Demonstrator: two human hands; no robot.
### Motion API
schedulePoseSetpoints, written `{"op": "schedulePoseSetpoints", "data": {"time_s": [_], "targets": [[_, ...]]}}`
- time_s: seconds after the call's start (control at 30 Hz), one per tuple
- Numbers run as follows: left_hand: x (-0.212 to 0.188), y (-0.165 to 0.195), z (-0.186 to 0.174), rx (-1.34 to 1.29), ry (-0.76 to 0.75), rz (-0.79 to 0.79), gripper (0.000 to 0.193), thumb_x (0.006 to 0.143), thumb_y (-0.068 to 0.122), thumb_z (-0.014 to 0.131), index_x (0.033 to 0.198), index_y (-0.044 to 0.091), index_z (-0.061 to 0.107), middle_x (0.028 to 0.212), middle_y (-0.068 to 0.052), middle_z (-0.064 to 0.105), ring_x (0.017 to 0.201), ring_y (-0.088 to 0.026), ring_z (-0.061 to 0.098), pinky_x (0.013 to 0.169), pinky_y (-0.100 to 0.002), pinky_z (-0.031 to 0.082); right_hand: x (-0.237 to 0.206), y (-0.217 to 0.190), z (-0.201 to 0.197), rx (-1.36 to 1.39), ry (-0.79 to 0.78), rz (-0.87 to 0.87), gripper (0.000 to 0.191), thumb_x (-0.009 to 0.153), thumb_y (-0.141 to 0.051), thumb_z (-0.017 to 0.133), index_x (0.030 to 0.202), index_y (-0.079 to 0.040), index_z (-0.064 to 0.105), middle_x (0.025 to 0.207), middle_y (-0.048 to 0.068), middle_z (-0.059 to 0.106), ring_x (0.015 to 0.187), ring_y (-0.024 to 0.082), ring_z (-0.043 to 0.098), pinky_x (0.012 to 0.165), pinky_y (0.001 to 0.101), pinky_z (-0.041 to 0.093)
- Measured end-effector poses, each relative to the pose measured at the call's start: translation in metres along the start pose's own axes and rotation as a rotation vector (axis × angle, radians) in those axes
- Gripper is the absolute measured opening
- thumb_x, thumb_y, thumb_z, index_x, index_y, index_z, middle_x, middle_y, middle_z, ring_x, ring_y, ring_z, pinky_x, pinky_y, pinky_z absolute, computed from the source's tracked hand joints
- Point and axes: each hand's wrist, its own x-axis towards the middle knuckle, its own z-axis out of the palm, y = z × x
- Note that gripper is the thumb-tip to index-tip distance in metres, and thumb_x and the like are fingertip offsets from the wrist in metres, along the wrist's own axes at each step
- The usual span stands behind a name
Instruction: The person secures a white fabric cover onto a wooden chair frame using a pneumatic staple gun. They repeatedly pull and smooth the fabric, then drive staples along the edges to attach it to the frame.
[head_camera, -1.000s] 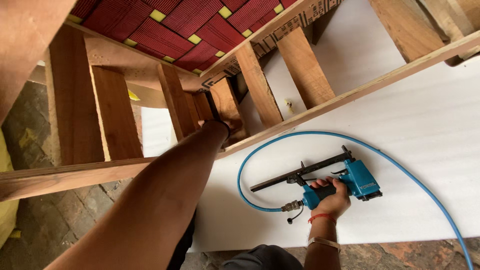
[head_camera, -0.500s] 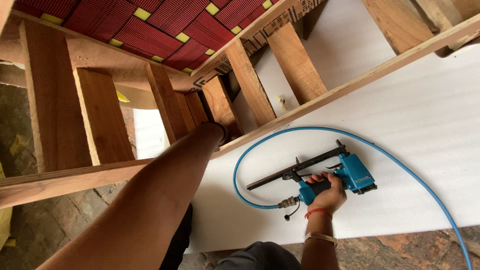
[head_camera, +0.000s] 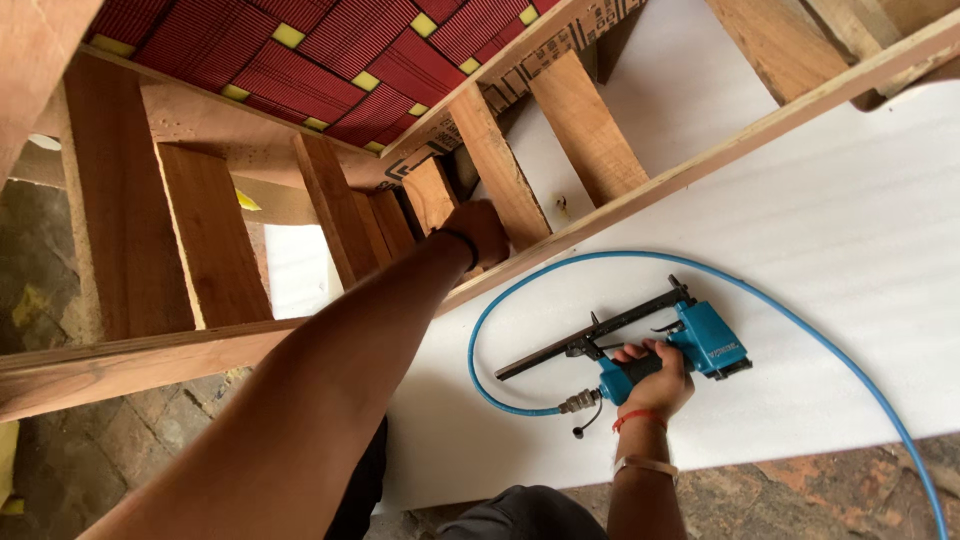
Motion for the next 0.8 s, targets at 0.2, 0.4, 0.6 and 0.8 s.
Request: {"op": "schedulePoseSetpoints", "data": {"time_s": [0.2, 0.4, 0.6, 0.8], "targets": [[0.038, 0.007, 0.015, 0.298, -0.347, 0.13, 0.033, 0.092, 0.031, 0.068, 0.111, 0.006, 0.077, 0.114, -0.019, 0.073, 0.108, -0.033, 0.07, 0.093, -0.045, 0.055, -0.006, -0.007, 0.001, 0.089, -0.036, -0.016, 0.021, 0.09, -0.017, 0.058, 0.089, 0.004, 0.059, 0.075, 0.016, 0.065, 0.06, 0.026, 0.063, 0.06, 0.0395, 0.057], [0.038, 0.013, 0.028, 0.259, -0.265, 0.26, 0.033, 0.094, 0.037, 0.065, 0.113, 0.012, 0.076, 0.116, -0.018, 0.073, 0.11, -0.034, 0.07, 0.094, -0.046, 0.055, -0.023, -0.031, 0.008, 0.11, -0.039, -0.026, 0.02, 0.09, -0.016, 0.058, 0.087, 0.004, 0.058, 0.073, 0.016, 0.065, 0.058, 0.027, 0.062, 0.059, 0.0393, 0.056], [-0.032, 0.015, -0.012, 0.016, 0.12, 0.345, 0.052, 0.07, 0.009, 0.066, 0.118, 0.025, 0.078, 0.126, -0.015, 0.067, 0.115, -0.039, 0.061, 0.091, -0.054, 0.05, -0.051, -0.054, 0.021, 0.16, -0.052, -0.006, 0.018, 0.091, -0.014, 0.06, 0.085, 0.004, 0.058, 0.073, 0.015, 0.064, 0.06, 0.026, 0.063, 0.061, 0.0401, 0.057], [-0.145, 0.027, -0.053, 0.325, 0.055, 0.257, 0.035, 0.104, 0.03, 0.049, 0.108, 0.01, 0.078, 0.114, -0.013, 0.075, 0.109, -0.031, 0.07, 0.088, -0.049, 0.059, -0.08, -0.072, 0.024, 0.275, -0.159, 0.011, 0.022, 0.094, -0.017, 0.065, 0.083, -0.002, 0.054, 0.072, 0.008, 0.056, 0.061, 0.023, 0.056, 0.059, 0.0397, 0.053]]}}
